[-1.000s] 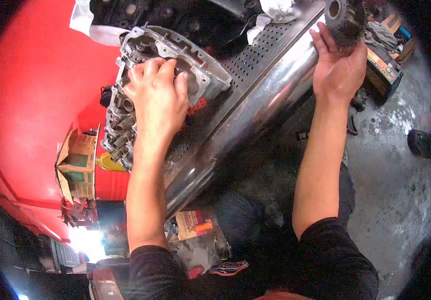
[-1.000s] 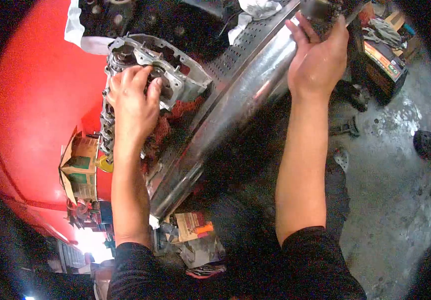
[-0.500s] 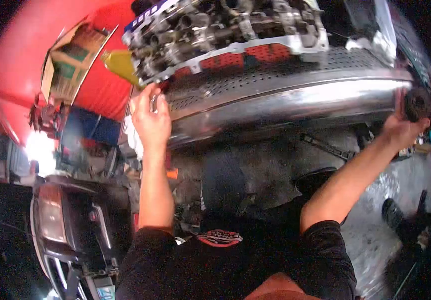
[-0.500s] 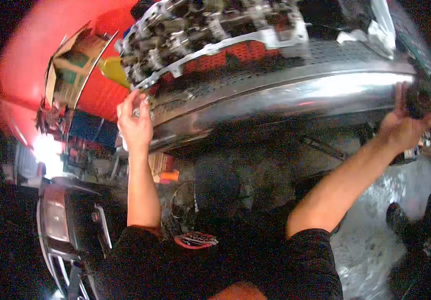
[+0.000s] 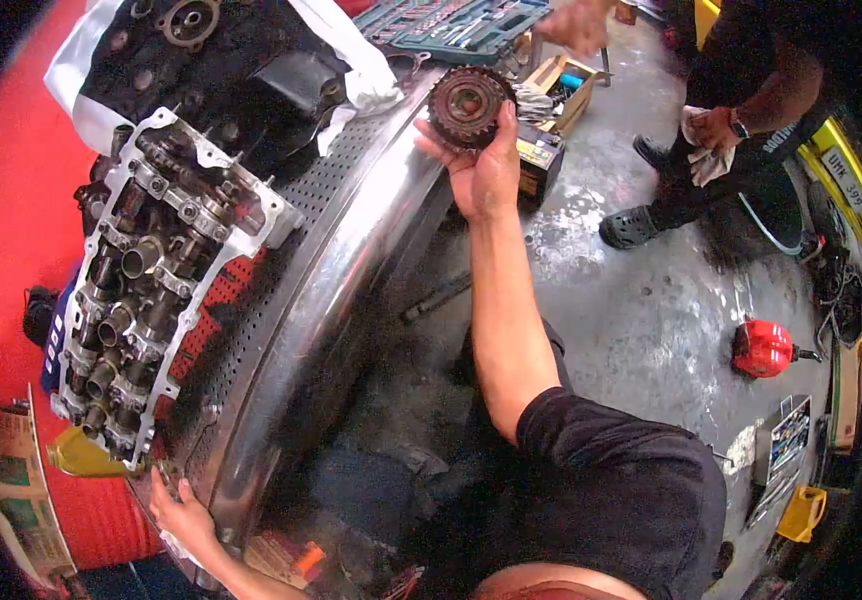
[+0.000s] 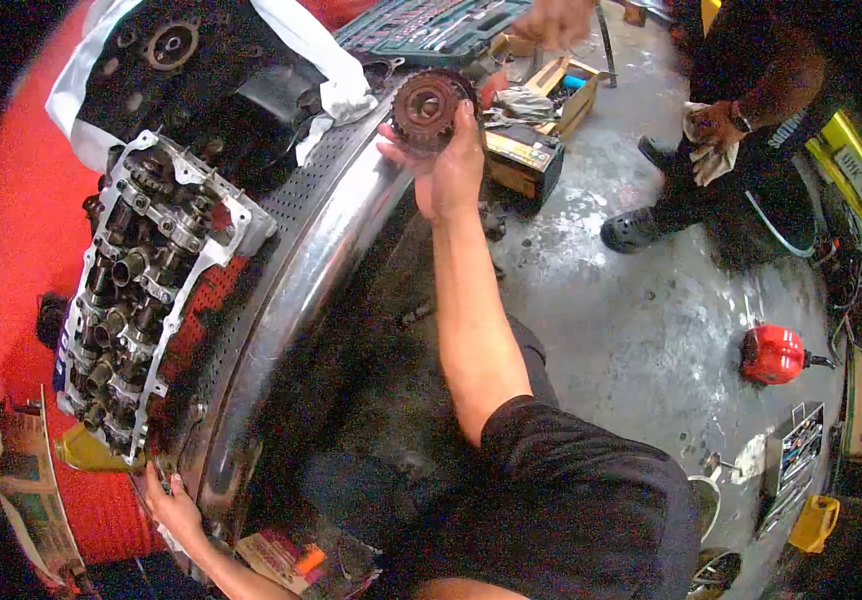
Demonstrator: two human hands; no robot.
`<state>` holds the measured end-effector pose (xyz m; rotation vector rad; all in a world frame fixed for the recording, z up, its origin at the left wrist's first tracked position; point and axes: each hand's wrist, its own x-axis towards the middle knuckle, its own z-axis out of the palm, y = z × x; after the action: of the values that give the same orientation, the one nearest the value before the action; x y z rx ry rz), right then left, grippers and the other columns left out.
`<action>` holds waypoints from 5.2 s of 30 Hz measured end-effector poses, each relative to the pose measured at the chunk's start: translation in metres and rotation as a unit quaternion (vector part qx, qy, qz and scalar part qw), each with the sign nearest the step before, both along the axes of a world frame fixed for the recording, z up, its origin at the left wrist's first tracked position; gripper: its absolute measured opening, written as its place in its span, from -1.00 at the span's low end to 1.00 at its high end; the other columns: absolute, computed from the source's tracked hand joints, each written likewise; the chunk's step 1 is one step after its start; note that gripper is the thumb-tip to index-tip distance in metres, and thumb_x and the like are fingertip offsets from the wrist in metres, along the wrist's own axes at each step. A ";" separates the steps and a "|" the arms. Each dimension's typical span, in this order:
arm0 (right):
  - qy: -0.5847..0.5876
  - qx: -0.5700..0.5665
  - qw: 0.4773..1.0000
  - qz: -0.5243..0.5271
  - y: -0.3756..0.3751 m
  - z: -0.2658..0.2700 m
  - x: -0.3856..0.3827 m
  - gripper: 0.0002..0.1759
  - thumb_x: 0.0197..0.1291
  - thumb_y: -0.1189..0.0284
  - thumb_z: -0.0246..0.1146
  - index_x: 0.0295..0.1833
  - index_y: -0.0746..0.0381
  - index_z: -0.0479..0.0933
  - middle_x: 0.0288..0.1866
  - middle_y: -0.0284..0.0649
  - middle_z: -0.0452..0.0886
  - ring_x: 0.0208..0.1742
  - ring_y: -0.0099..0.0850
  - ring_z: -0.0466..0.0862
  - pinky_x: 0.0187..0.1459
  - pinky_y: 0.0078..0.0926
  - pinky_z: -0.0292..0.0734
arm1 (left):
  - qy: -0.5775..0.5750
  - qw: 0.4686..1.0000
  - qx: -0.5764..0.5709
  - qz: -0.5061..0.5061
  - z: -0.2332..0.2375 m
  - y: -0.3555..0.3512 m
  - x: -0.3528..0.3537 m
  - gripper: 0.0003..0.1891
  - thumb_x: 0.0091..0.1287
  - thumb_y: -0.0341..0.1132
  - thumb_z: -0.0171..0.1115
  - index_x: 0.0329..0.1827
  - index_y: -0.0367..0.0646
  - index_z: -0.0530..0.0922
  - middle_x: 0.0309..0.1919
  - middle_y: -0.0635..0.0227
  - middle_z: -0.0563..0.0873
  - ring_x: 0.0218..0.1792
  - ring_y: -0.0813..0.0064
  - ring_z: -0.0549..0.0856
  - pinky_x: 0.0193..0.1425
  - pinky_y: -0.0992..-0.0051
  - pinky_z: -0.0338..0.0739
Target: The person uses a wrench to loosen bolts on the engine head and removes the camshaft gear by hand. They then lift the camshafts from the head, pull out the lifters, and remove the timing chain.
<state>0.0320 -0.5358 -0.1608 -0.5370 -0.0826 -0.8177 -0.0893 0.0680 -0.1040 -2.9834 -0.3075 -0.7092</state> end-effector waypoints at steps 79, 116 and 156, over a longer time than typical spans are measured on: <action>-0.050 -0.611 0.785 0.085 0.233 0.046 -0.076 -0.78 -0.09 0.61 0.29 -0.23 0.28 0.60 -0.34 -0.07 0.64 -0.29 -0.13 0.70 -0.22 -0.28 0.59 | 0.123 0.930 0.024 -0.346 0.056 -0.186 -0.009 -0.78 0.28 -0.42 0.32 -0.03 -0.25 0.62 -0.18 0.05 0.69 -0.09 0.00 0.62 0.07 0.16 0.51; -0.100 -0.549 0.747 -0.361 0.260 0.058 0.027 -0.70 0.25 0.30 0.18 0.02 0.22 0.55 0.19 -0.07 0.58 0.33 -0.19 0.50 0.38 -0.09 0.32 | -0.099 0.825 -0.300 -0.469 0.151 -0.358 0.126 -0.85 0.56 -0.42 0.14 -0.03 -0.35 0.41 -0.25 0.13 0.72 -0.40 0.47 0.73 -0.28 0.33 0.81; -0.167 -0.487 0.760 -0.397 0.196 0.070 0.032 -0.65 -0.04 0.44 0.27 -0.05 0.13 0.66 -0.09 -0.21 0.71 -0.02 -0.16 0.68 0.00 -0.15 0.53 | -0.262 0.780 -0.025 -0.568 0.086 -0.298 -0.007 -0.86 0.18 -0.53 0.42 -0.29 -0.18 0.60 -0.25 0.12 0.69 -0.33 0.16 0.66 -0.10 0.20 0.65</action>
<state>0.0638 -0.3395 -0.0904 -1.4694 -0.6787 -1.7157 -0.0963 -0.2303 -0.0177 -2.6332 1.6047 -1.5666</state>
